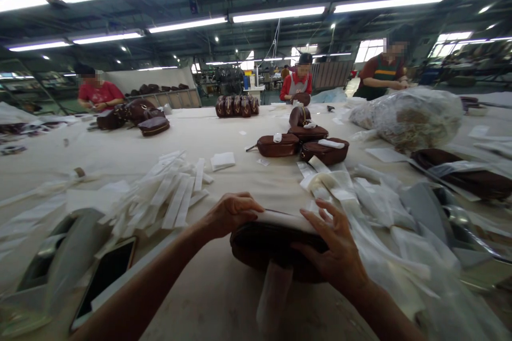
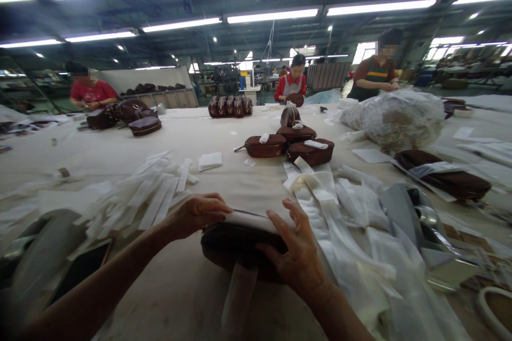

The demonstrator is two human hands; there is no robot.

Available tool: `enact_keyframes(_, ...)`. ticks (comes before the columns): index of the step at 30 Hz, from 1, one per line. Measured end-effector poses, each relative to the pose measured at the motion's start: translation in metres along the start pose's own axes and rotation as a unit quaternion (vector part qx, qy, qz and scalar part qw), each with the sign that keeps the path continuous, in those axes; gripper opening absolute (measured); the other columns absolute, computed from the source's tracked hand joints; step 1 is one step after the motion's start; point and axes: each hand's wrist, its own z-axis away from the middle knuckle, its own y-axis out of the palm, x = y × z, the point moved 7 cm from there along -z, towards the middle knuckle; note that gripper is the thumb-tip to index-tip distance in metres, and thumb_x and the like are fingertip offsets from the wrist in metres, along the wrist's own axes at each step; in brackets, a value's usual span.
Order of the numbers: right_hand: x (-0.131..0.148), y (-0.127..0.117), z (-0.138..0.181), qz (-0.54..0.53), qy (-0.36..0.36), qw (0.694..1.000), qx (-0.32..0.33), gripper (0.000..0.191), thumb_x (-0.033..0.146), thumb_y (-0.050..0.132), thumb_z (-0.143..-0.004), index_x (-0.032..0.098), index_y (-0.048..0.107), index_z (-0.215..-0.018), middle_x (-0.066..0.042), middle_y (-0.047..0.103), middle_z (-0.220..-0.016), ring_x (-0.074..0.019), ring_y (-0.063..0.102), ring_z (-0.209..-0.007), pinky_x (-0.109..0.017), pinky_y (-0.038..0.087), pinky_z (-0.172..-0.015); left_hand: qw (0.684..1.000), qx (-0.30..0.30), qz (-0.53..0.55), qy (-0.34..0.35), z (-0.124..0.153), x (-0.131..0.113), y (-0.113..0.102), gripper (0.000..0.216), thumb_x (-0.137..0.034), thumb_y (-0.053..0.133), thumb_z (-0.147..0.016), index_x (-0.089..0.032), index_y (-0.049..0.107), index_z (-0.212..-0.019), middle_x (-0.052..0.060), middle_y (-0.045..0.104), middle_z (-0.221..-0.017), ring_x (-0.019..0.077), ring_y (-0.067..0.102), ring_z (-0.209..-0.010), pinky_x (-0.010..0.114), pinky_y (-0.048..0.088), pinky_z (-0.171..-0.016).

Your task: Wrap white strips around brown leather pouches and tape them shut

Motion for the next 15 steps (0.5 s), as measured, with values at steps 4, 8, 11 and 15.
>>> enact_keyframes(4,0.000,0.004,0.002,0.031,-0.029,0.999,0.028,0.041,0.036,0.061,-0.077,0.023,0.055,-0.115,-0.013,0.047,-0.120,-0.0298,0.049,-0.111,-0.049,0.049,-0.089,0.993,-0.007,-0.080,0.084,0.004,-0.004,0.003,0.023,-0.021,0.047,-0.082,-0.018,0.069,-0.085,0.004,0.061,-0.077,0.0112,0.056,-0.067,0.020,0.043,-0.060)
enact_keyframes(8,0.003,0.008,0.005,0.067,-0.060,0.995,0.050,0.046,0.038,0.059,-0.079,0.020,0.052,-0.120,-0.013,0.055,-0.115,-0.0281,0.053,-0.106,-0.048,0.050,-0.088,0.968,-0.039,-0.175,0.174,0.012,-0.009,0.007,0.022,-0.017,0.044,-0.085,-0.019,0.066,-0.084,0.004,0.061,-0.076,0.0113,0.055,-0.069,0.021,0.042,-0.065)
enact_keyframes(11,0.008,0.009,0.005,0.074,-0.091,0.992,0.046,0.045,0.034,0.059,-0.080,0.019,0.050,-0.122,-0.012,0.059,-0.113,-0.0269,0.055,-0.106,-0.047,0.049,-0.090,0.960,-0.041,-0.207,0.185,0.016,-0.007,0.008,0.021,-0.015,0.044,-0.086,-0.019,0.064,-0.085,0.003,0.062,-0.078,0.0113,0.055,-0.071,0.022,0.042,-0.068)
enact_keyframes(15,0.013,0.007,0.003,0.068,-0.110,0.991,0.039,0.046,0.031,0.058,-0.082,0.020,0.048,-0.125,-0.011,0.062,-0.112,-0.0253,0.057,-0.103,-0.043,0.052,-0.085,0.964,0.003,-0.206,0.169,0.019,-0.014,0.013,0.019,-0.013,0.042,-0.084,-0.019,0.060,-0.088,0.004,0.062,-0.087,0.0130,0.056,-0.081,0.026,0.042,-0.077)
